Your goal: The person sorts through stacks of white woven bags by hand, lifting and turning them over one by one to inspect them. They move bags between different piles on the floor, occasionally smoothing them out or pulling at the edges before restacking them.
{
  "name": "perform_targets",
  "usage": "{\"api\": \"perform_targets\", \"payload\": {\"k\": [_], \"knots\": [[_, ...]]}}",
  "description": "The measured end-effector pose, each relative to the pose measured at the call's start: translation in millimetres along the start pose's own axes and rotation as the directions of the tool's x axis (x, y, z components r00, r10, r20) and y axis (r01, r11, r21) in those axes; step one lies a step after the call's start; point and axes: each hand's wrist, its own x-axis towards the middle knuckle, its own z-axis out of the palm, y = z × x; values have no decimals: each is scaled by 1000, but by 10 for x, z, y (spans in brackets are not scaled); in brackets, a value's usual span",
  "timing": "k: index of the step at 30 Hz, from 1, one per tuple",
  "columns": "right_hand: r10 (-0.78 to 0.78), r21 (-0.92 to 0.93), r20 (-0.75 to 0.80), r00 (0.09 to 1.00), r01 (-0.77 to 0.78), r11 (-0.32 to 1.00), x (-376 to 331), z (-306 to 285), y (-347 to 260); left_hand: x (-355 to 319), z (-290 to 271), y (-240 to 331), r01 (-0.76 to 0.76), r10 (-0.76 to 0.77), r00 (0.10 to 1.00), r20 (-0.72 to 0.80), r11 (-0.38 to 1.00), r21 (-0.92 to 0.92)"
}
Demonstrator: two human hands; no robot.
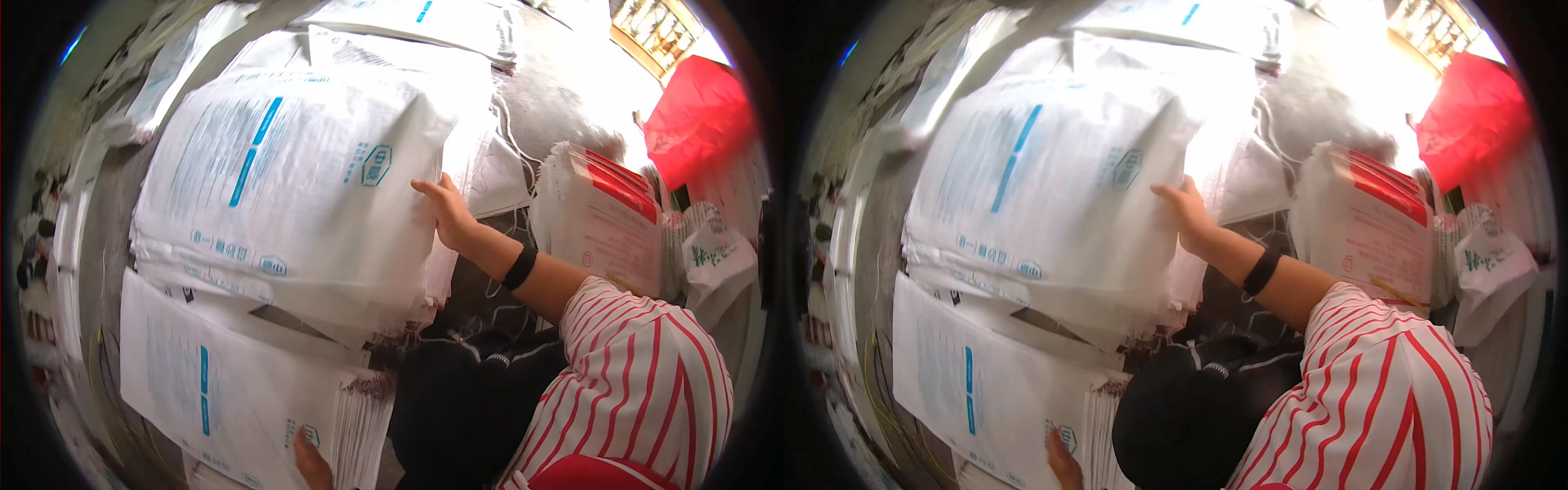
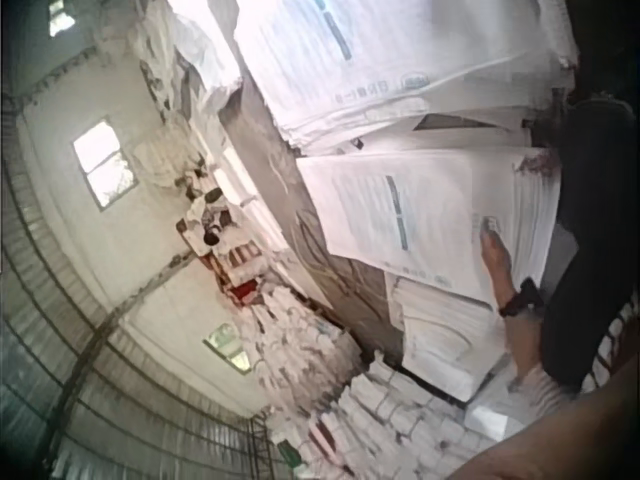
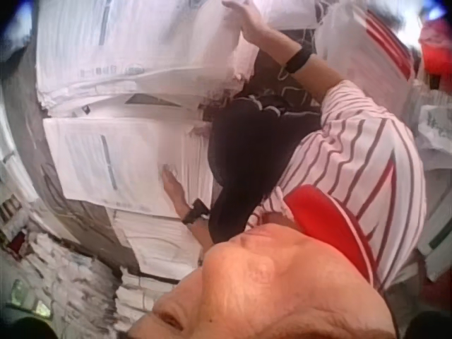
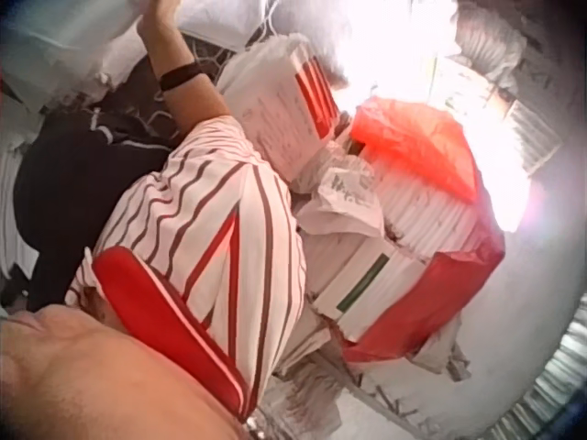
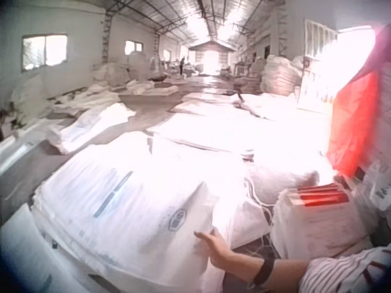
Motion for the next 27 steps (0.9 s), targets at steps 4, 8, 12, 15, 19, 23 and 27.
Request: {"api": "perform_targets", "payload": {"k": [4,8,12,15,19,23,27], "knots": [[50,-52,167,985,-42,998,-272,387,-42,780,-331,858,-62,66,997,50,996,-71],[-67,-570,366,928,281,772,-875,717,102,1284,-377,1367,-104,129,991,33,902,-419],[-165,-609,677,718,671,423,-1118,962,194,1574,-51,2140,-255,313,949,39,832,-493],[129,-516,855,502,799,308,-1268,1193,240,1704,81,2593,-458,459,883,-100,794,-401],[244,-298,940,240,925,234,-1306,1387,438,1878,61,2659,-416,308,878,-367,870,-265],[349,-128,935,59,976,177,-1473,1553,197,2035,-123,1942,-69,-55,931,-362,944,-323],[88,29,995,-51,971,236,-1503,1594,203,1781,-211,1409,-187,-357,843,-402,506,-842]]}}
